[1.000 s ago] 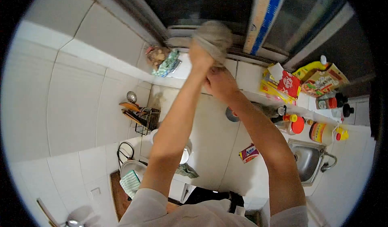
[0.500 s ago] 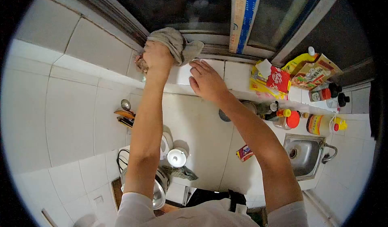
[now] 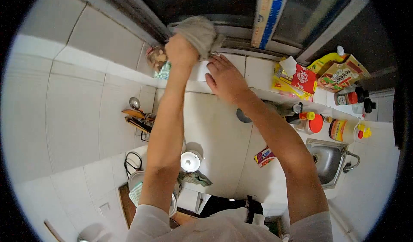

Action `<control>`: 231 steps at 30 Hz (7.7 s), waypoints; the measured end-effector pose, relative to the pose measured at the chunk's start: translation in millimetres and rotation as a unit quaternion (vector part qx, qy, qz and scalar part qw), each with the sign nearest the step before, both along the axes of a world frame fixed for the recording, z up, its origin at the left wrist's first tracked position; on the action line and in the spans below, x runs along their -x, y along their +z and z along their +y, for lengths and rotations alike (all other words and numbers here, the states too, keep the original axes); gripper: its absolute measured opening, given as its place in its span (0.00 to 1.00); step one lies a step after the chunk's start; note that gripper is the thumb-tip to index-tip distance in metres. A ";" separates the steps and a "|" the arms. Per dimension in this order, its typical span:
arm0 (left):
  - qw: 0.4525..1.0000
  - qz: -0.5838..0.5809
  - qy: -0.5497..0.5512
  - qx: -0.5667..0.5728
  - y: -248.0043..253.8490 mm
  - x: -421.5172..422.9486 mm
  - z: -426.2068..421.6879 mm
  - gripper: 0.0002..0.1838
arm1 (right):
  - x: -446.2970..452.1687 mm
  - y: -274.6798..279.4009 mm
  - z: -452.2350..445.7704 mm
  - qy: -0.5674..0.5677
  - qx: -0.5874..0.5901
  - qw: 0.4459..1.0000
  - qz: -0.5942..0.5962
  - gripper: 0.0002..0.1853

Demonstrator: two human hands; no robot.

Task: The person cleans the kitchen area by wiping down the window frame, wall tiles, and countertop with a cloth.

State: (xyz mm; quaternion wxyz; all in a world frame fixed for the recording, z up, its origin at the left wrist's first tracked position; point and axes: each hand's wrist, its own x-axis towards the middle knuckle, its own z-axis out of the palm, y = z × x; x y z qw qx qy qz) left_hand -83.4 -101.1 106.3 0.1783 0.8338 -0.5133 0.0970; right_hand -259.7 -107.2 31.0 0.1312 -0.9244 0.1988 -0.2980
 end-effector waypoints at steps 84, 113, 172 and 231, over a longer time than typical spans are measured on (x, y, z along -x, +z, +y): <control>0.962 0.012 0.145 -0.230 13.5 27.9 -27.5 0.53 | 375.0 -87.4 360.9 -0.266 -0.682 0.679 -0.059 0.06; 0.792 0.594 0.032 0.137 -36.6 199.2 261.4 0.22 | 210.6 35.9 232.1 -0.029 -0.658 0.726 -0.200 0.36; 0.598 0.752 0.092 0.263 -58.0 182.2 340.9 0.09 | 162.3 25.3 265.7 -0.034 -0.358 0.933 -0.022 0.12; 0.940 0.207 -0.221 0.160 63.2 -22.1 128.7 0.12 | 26.2 105.9 15.8 -0.128 -0.264 0.951 -0.102 0.13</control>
